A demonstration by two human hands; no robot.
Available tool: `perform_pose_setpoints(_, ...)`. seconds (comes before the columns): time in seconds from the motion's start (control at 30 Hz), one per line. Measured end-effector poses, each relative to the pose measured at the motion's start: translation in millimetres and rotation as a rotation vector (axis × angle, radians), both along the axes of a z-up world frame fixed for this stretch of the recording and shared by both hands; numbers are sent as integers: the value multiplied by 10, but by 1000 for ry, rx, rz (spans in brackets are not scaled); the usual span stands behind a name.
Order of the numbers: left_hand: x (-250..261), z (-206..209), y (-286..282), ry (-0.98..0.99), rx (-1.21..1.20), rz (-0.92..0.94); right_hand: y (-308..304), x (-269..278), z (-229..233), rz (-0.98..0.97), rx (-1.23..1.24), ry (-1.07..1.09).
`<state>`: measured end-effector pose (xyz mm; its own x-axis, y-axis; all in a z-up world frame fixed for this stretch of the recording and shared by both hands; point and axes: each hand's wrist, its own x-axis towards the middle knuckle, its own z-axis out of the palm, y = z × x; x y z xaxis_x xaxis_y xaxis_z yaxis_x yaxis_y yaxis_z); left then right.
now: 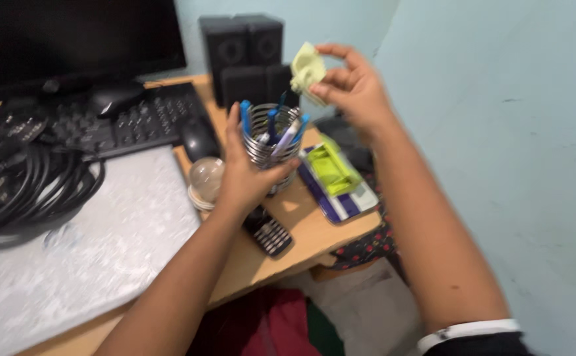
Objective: The person organizes a cluttered desk by coiling cables, crumpling a sheet of paper, and discarding it into a trash bin. They then open a drawer and place various cables and small items inside to tidy the workspace.
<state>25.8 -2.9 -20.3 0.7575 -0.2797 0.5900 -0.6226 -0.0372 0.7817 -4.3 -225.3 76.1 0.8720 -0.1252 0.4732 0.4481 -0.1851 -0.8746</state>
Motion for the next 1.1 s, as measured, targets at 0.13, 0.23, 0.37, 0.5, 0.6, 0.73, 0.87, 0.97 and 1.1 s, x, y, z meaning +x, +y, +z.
perform_pose_setpoints(0.13, -82, 33, 56, -34, -24, -11, 342, -280, 325, 12, -366, -70)
perform_pose_setpoints(0.23, -125, 111, 79, 39, 13, -10, 612, -424, 431, -80, -738, -291)
perform_pose_setpoints(0.37, -150, 157, 110, -92, 33, 50, 893, -426, 368, -315, -1122, -281)
perform_pose_setpoints(0.5, -164, 153, 124, -187, -19, 47, 877, -361, 404, -159, -1138, 2)
perform_pose_setpoints(0.6, -165, 153, 130, -168, -1, 44, 873, -369, 432, -32, -1100, 201)
perform_pose_setpoints(0.73, -154, 182, 154, -208, 16, 67, 1008, -471, 457, -99, -1183, 169)
perform_pose_setpoints(0.87, -182, 221, 190, -341, 5, 117, 1082, -781, 489, -261, -996, -224)
perform_pose_setpoints(0.97, -180, 250, 222, -364, -3, 107, 1116, -1012, 348, -395, -944, -264)
perform_pose_setpoints(1.1, -110, 313, 279, -308, -16, 64, 1231, -1281, -130, -299, -893, 369)
